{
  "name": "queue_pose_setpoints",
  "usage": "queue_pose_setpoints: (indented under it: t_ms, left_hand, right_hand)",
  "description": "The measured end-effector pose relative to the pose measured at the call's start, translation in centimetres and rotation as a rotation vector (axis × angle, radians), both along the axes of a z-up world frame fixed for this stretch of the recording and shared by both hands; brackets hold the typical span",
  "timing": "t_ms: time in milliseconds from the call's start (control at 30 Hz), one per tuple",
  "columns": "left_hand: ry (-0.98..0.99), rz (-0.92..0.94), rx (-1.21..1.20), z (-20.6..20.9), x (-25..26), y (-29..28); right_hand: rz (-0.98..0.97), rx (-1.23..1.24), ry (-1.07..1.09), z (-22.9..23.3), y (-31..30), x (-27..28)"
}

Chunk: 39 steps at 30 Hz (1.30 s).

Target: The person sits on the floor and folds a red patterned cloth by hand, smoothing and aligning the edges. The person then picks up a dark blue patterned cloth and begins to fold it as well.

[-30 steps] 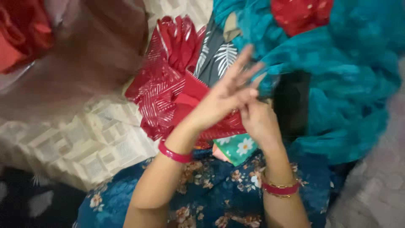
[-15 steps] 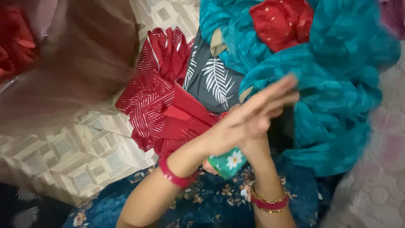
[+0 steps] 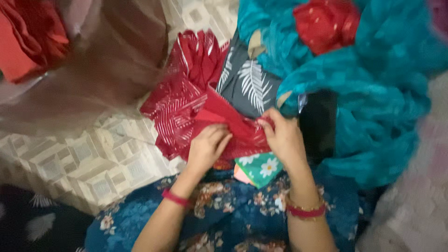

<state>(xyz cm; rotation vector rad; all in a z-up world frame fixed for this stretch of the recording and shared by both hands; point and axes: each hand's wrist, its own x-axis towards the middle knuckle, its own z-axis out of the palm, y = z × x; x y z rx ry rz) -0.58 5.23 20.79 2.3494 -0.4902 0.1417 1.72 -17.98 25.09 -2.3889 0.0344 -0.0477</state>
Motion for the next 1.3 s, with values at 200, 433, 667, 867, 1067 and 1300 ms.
queue_pose_setpoints:
  t_ms: [200, 433, 667, 867, 1067, 1300]
  left_hand:
    - [-0.104, 0.011, 0.117, -3.7, 1.1, 0.1]
    - [-0.051, 0.105, 0.065, -4.2, 1.1, 0.6]
    - [0.22, 0.16, -0.464, -0.5, 4.0, -2.2]
    - [0.99, -0.351, -1.594, 4.1, 11.2, -10.2]
    - [0.49, -0.456, -1.219, 4.8, 14.4, -14.1]
    - [0.603, 0.237, -0.774, -3.4, 8.7, -1.9]
  right_hand:
    - [-0.021, 0.079, 0.092, 0.2, 0.2, 0.0]
    - [-0.025, 0.034, 0.104, -0.2, 0.2, -0.1]
    - [-0.012, -0.104, 0.13, -1.0, -0.3, -0.3]
    - [0.0, -0.145, 0.128, -2.0, -0.6, -0.3]
    - [-0.006, -0.095, 0.147, -2.8, -1.3, -0.1]
    - [-0.078, -0.057, 0.23, -1.2, -0.7, 0.0]
